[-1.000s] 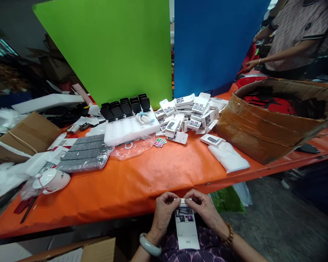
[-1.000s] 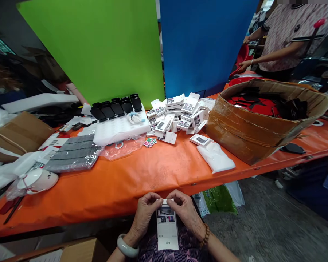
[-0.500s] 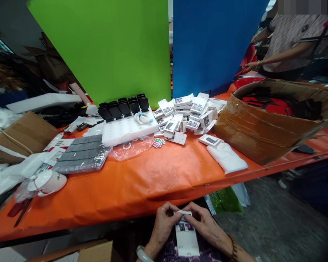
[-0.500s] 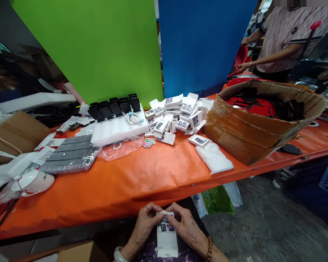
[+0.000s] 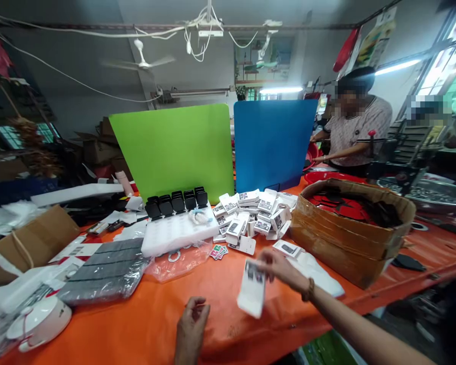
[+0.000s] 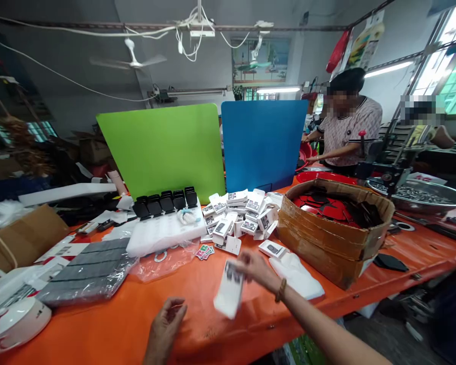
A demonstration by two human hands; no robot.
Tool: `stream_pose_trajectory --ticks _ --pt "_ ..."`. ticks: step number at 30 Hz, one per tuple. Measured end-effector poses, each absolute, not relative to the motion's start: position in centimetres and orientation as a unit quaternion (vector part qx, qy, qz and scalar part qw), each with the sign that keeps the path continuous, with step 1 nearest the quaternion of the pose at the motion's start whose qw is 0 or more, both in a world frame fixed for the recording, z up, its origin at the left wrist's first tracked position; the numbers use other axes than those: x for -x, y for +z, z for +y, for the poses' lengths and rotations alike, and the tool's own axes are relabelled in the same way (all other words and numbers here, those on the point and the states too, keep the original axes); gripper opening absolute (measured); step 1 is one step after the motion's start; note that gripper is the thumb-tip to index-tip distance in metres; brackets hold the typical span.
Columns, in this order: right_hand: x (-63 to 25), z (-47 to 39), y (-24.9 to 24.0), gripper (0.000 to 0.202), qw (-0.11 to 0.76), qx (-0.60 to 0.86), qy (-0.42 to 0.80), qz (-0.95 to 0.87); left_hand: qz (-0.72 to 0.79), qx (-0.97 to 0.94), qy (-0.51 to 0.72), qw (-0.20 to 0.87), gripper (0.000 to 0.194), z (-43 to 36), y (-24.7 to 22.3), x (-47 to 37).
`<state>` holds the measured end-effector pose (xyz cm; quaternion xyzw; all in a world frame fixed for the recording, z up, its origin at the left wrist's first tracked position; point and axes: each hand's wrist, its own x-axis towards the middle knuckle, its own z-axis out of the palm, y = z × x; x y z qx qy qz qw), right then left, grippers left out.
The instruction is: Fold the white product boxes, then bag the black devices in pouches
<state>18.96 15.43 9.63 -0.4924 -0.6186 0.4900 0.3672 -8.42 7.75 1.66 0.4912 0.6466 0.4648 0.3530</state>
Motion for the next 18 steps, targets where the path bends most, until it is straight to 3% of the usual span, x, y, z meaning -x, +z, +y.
stream_pose_trajectory --ticks 2,4,9,14,18 --pt "-19.6 18.5 12.2 0.034 0.499 0.489 0.421 -0.579 0.677 -0.511 0.462 0.257 0.037 8.7 0.8 10.5" --pt "-20.0 20.3 13.3 0.038 0.543 0.496 0.354 -0.577 0.695 -0.551 0.441 0.138 0.037 9.2 -0.7 12.1" --pt "-20.3 18.2 7.8 0.013 0.363 0.514 0.227 -0.743 0.707 -0.641 0.294 -0.051 0.039 9.0 -5.1 13.8" --pt "-20.8 13.5 -0.3 0.013 0.312 0.510 0.153 -0.787 0.703 -0.664 0.207 -0.147 0.042 8.3 -6.0 13.1" --pt "-21.2 12.7 -3.1 0.021 0.282 0.515 0.053 -0.808 0.702 -0.671 0.175 -0.160 0.039 7.9 -4.9 12.4"
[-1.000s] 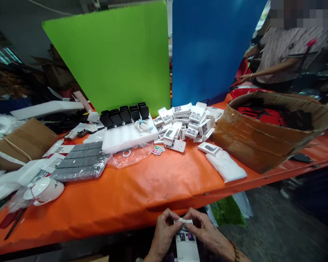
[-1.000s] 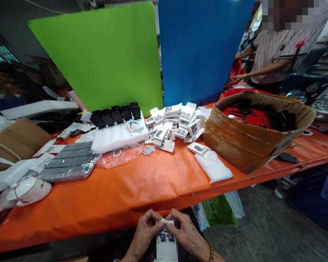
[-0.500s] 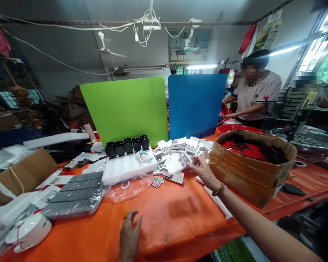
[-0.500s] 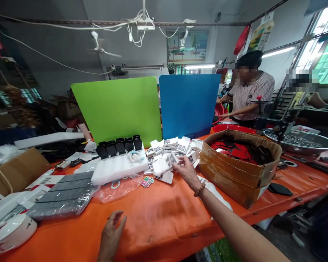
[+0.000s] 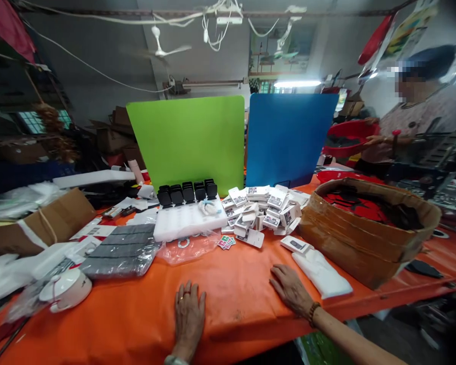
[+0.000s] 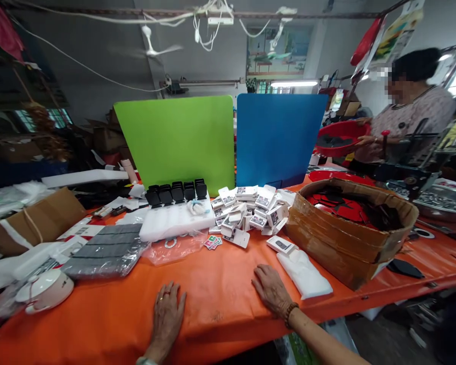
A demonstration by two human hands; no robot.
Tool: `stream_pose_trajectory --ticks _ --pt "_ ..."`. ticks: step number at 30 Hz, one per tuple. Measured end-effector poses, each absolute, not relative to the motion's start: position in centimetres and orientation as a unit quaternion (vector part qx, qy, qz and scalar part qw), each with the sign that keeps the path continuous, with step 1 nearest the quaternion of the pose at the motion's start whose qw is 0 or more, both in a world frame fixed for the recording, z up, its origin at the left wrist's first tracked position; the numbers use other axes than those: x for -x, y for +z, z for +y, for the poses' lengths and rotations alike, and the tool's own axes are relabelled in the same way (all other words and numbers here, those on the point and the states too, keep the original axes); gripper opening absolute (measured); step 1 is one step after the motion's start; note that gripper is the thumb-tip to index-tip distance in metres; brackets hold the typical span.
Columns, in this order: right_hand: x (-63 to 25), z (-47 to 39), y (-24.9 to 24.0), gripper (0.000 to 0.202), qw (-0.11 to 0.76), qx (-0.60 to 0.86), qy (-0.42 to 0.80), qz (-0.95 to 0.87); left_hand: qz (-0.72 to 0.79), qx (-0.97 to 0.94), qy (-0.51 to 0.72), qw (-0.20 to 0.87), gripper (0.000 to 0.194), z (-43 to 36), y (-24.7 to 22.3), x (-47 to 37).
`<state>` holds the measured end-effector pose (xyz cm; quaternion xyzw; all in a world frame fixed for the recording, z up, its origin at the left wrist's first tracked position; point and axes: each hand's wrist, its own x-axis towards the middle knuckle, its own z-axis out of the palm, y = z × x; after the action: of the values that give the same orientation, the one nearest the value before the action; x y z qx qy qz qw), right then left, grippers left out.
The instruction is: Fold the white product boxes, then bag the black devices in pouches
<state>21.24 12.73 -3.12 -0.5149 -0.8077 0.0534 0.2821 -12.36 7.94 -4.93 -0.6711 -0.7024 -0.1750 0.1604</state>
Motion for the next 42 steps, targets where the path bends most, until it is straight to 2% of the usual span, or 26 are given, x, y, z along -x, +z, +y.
stream_pose_trajectory --ticks 11,19,26,37,42 --pt "-22.2 13.8 -5.6 0.025 0.246 0.545 -0.012 -0.801 -0.713 0.660 -0.170 0.164 0.032 7.6 -4.6 11.4" --pt "-21.6 13.6 -4.7 0.024 0.231 0.552 -0.028 -0.801 -0.730 0.648 -0.175 0.131 0.031 7.4 -3.6 11.2" --pt "-21.6 13.6 -4.9 0.028 0.215 0.553 -0.048 -0.804 -0.730 0.642 -0.178 0.154 0.032 6.9 -3.3 11.2" --pt "-22.6 14.4 -7.2 0.033 0.221 0.525 -0.143 -0.810 -0.729 0.607 -0.244 0.199 0.024 8.4 -7.1 11.8" --pt "-23.6 14.5 -9.1 0.034 0.263 0.490 -0.218 -0.802 -0.715 0.604 -0.250 0.245 0.020 8.9 -8.4 12.4"
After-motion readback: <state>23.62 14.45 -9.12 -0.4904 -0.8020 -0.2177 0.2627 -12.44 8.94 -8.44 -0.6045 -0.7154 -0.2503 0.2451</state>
